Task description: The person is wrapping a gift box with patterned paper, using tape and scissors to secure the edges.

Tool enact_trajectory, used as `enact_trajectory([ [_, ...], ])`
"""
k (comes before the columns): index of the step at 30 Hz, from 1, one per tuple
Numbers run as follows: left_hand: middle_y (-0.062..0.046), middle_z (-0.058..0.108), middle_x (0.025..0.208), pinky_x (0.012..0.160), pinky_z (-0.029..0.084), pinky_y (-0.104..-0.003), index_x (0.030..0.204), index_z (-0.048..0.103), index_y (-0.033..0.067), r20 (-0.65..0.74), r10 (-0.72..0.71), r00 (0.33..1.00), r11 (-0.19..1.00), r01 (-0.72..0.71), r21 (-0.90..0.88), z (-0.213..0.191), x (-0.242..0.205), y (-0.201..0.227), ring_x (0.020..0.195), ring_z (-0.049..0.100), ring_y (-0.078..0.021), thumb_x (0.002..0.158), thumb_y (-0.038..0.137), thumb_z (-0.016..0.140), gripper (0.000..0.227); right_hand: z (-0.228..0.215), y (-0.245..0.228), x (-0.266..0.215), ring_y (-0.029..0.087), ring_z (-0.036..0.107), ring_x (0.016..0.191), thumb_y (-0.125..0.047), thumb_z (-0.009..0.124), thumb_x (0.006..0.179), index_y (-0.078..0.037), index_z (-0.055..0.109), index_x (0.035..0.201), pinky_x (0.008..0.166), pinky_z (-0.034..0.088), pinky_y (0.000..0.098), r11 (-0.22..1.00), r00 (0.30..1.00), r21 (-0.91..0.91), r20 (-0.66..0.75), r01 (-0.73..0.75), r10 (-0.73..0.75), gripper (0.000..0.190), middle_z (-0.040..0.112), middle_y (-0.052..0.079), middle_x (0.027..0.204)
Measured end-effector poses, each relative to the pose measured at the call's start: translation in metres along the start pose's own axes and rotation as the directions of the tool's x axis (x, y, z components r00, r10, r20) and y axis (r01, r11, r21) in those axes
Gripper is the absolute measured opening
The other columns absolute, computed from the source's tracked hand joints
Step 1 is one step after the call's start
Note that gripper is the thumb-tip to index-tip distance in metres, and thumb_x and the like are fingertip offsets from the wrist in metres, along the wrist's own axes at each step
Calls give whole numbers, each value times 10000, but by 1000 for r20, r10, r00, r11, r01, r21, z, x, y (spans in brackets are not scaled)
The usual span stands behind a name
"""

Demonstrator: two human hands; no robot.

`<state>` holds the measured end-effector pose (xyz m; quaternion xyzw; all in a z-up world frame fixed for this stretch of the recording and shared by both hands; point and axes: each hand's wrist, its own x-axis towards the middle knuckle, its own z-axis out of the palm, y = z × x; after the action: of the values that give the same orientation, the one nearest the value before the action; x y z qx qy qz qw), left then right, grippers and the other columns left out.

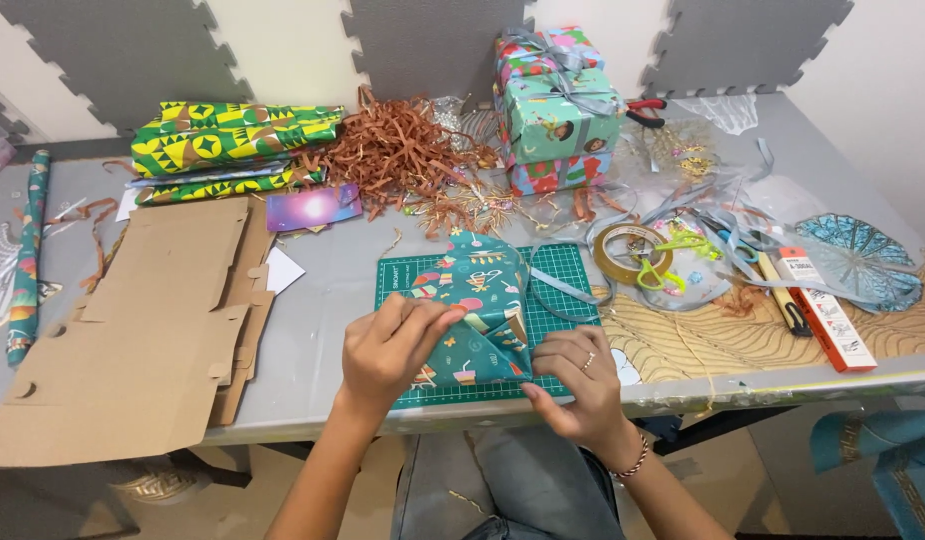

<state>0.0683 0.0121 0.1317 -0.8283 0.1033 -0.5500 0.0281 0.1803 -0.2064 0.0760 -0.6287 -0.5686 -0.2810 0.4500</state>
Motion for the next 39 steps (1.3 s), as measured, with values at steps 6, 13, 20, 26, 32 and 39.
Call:
enact_trajectory([
  [6, -85, 665, 895, 725, 692, -355, 938, 740, 95, -94, -59, 994, 951, 27, -307, 5, -21, 0, 760, 740, -216, 891, 245, 807, 171, 0, -2, -9, 244, 604, 813, -336, 472, 1056, -70, 583, 882, 788, 477, 361, 872, 953, 385, 154, -302, 262, 336, 609, 81, 842],
  [13, -109, 598, 909, 757, 723, -479, 934, 659, 72, -135, 135, 982, 925, -173, -337, -1, -23, 8, 796, 752, -264, 933, 272, 760, 223, -14, -5, 13, 375, 266, 1601, -253, 721, 947, -171, 349, 1528, 1264, 347, 503, 826, 899, 380, 309, -416, 310, 695, 192, 181, 1705],
  [20, -63, 563, 876, 754, 725, -412, 879, 640, 97, -80, 183, 980, 940, -198, -279, 1, -23, 14, 822, 729, -211, 942, 309, 767, 255, -29, 1, 33, 414, 68, 1617, -159, 745, 914, -297, -11, 1622, 1146, 407, 563, 620, 676, 412, 685, -668, 273, 1045, -147, 55, 1762],
  [26, -48, 549, 845, 762, 709, -405, 933, 675, 105, -40, 190, 981, 936, -193, -296, 15, -39, 18, 823, 709, -215, 925, 280, 816, 225, -36, 7, 36, 395, 72, 1633, -48, 727, 934, -249, 173, 1599, 1185, 358, 509, 812, 724, 330, 671, -482, 157, 888, -133, 122, 1753],
  [32, -93, 604, 900, 732, 709, -357, 931, 668, 78, -63, 153, 986, 941, -165, -297, 7, -38, 24, 791, 727, -227, 924, 245, 804, 216, -17, -4, 16, 407, 104, 1635, -353, 558, 1057, -199, 516, 1484, 1300, 22, 675, 880, 877, 367, 469, -303, 106, 456, 292, 89, 1702],
  [39, -44, 788, 1012, 724, 655, -325, 808, 631, 121, 3, 233, 973, 962, -230, -146, 5, -56, 34, 785, 742, -175, 1001, 303, 677, 270, -5, 19, -20, 427, 169, 1622, -413, 662, 1028, -239, 443, 1553, 1294, 243, 685, 901, 885, 399, 463, -170, -38, 594, 354, 45, 1674],
])
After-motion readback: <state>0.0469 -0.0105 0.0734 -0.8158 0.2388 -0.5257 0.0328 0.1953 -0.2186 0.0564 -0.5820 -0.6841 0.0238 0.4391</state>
